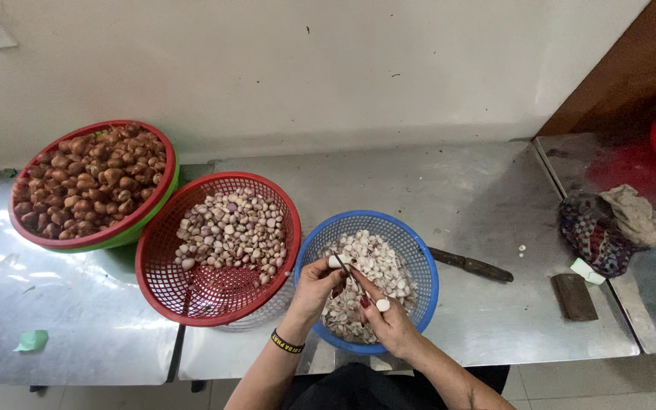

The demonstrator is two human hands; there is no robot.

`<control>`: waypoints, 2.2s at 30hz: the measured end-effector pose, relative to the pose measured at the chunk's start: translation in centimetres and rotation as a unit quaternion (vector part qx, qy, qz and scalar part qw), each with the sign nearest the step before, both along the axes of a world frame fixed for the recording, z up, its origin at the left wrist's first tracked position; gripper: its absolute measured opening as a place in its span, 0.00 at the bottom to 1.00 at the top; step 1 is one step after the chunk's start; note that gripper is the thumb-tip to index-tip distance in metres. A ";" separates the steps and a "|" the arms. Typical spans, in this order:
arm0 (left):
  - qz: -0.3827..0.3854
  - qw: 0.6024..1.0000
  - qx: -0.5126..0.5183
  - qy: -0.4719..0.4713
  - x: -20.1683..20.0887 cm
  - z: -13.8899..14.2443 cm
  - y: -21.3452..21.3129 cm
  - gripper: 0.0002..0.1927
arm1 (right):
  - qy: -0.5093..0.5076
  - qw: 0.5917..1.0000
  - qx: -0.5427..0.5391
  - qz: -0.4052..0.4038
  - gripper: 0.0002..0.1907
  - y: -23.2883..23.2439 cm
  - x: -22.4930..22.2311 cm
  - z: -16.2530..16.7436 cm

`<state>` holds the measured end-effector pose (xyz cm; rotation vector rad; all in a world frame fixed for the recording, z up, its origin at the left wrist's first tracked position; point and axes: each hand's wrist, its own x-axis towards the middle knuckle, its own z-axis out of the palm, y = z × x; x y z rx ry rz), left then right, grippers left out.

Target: The person sits at a stainless steel worktable peeling shallots with a small knife. They take unpeeled shallots from a green basin, trim off the root end and skin over a blue basket, and drop the peeled shallots into a red basket, repeating the cycle continuously.

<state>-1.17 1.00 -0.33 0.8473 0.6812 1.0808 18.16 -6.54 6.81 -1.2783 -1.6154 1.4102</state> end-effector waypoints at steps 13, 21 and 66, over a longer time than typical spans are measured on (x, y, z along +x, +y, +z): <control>0.019 0.993 -0.106 -0.044 0.7 0.2 0.5 0.05 | 0.038 0.999 -0.035 -0.012 0.33 1.8 -0.2 -0.5; 0.026 0.999 -0.040 0.013 0.8 0.4 0.6 0.07 | 0.080 0.995 -0.066 -0.003 0.33 0.5 1.1 -1.1; 0.004 0.999 -0.014 0.048 1.2 1.3 1.0 0.05 | 0.214 0.972 -0.093 0.007 0.25 1.1 2.3 -3.9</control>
